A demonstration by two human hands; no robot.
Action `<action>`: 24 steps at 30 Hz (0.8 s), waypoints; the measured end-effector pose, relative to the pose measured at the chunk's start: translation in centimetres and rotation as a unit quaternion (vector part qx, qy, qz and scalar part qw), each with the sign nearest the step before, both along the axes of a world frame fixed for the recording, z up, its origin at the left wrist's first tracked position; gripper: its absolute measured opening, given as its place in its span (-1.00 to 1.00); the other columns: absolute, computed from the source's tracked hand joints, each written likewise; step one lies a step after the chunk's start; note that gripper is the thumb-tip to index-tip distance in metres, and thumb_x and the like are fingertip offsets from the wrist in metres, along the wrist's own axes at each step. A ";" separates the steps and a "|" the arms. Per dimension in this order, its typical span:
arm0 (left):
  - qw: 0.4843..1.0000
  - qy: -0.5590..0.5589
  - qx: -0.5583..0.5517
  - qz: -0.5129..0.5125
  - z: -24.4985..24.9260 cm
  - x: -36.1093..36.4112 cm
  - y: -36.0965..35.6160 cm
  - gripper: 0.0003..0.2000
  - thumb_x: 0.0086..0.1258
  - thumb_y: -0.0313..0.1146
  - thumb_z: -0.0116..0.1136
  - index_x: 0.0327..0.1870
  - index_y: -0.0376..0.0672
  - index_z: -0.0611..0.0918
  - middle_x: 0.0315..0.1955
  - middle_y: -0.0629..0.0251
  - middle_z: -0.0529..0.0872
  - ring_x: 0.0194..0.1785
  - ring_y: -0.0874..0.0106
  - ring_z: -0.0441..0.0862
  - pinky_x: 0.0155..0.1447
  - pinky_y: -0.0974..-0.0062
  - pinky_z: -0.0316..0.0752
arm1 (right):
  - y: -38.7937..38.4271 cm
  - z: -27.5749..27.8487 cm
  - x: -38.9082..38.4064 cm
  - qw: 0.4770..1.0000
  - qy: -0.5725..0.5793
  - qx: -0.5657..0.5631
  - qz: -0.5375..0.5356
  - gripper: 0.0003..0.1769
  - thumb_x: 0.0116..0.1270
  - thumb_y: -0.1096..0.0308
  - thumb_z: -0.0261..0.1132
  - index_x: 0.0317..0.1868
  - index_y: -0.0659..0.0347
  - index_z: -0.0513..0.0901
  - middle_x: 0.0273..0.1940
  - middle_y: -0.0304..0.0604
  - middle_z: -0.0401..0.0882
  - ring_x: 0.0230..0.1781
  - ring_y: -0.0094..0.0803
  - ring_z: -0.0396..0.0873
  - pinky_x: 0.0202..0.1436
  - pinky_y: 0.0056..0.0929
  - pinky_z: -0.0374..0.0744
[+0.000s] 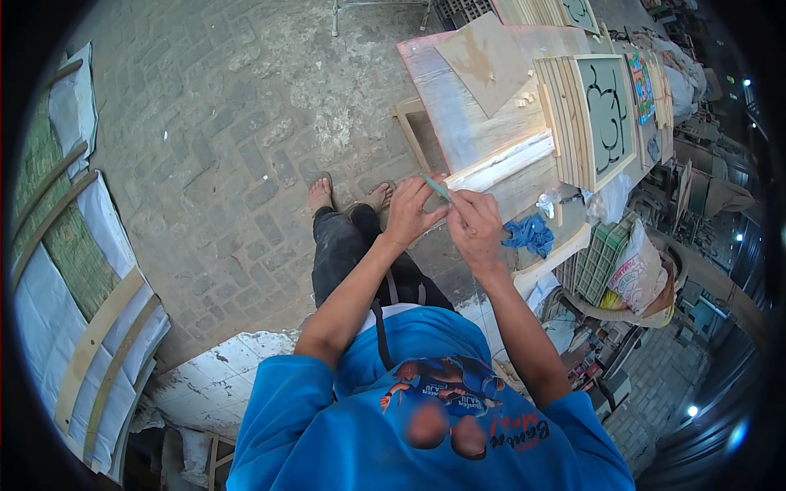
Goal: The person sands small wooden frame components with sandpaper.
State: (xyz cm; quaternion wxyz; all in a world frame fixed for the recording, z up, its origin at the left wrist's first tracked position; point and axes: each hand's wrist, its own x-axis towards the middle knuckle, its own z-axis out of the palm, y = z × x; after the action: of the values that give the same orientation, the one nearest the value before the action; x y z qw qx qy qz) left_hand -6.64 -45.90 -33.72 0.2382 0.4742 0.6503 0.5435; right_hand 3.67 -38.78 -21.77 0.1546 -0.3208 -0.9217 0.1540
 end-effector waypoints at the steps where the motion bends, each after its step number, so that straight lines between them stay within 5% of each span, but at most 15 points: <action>1: 1.000 -0.012 0.000 -0.003 0.2 -0.1 0.1 -0.39 0.03 -0.22 0.51 0.17 -0.17 0.60 0.05 0.17 0.66 0.06 0.15 0.60 0.11 0.25 0.49 | 0.0 0.0 -0.1 0.999 0.036 -0.024 -0.031 -0.63 0.07 0.60 0.36 -0.05 0.21 0.74 -0.18 -0.15 0.65 -0.25 -0.15 0.54 -0.17 -0.22 0.50; 5: 1.000 -0.011 0.019 0.006 0.8 -0.3 0.2 -0.40 0.03 -0.22 0.52 0.16 -0.18 0.61 0.04 0.17 0.67 0.05 0.14 0.61 0.11 0.25 0.50 | 1.2 -0.3 1.0 0.991 0.055 -0.003 -0.125 -0.64 0.09 0.59 0.36 -0.04 0.23 0.73 -0.20 -0.11 0.67 -0.23 -0.11 0.56 -0.15 -0.22 0.52; 15: 1.000 -0.023 0.005 -0.007 0.7 -0.2 0.3 -0.38 0.05 -0.24 0.51 0.20 -0.17 0.59 0.04 0.14 0.67 0.05 0.12 0.61 0.12 0.24 0.51 | 0.8 0.7 0.6 0.994 0.027 -0.057 -0.086 -0.73 0.17 0.58 0.32 -0.09 0.26 0.73 -0.18 -0.08 0.67 -0.21 -0.11 0.56 -0.11 -0.22 0.52; 17: 1.000 -0.016 0.011 -0.002 0.8 -0.2 0.2 -0.38 0.05 -0.24 0.50 0.20 -0.17 0.59 0.04 0.14 0.66 0.06 0.12 0.61 0.13 0.24 0.50 | 3.4 0.1 1.9 0.986 0.040 0.017 -0.160 -0.74 0.17 0.55 0.32 -0.10 0.25 0.74 -0.19 -0.09 0.67 -0.21 -0.13 0.57 -0.09 -0.21 0.52; 24: 1.000 -0.019 0.002 -0.006 0.9 -0.1 0.1 -0.38 0.07 -0.23 0.49 0.22 -0.16 0.58 0.06 0.15 0.66 0.07 0.12 0.60 0.14 0.23 0.50 | 4.6 0.4 0.5 0.994 -0.045 0.057 -0.076 -0.75 0.20 0.56 0.29 -0.11 0.23 0.75 -0.20 -0.10 0.70 -0.21 -0.13 0.59 -0.07 -0.21 0.53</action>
State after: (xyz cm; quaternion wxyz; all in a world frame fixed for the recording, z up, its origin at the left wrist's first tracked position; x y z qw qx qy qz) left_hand -6.73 -45.75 -32.86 0.2523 0.4683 0.6417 0.5525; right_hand 4.14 -34.20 -21.39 0.1420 -0.3877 -0.9077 0.0746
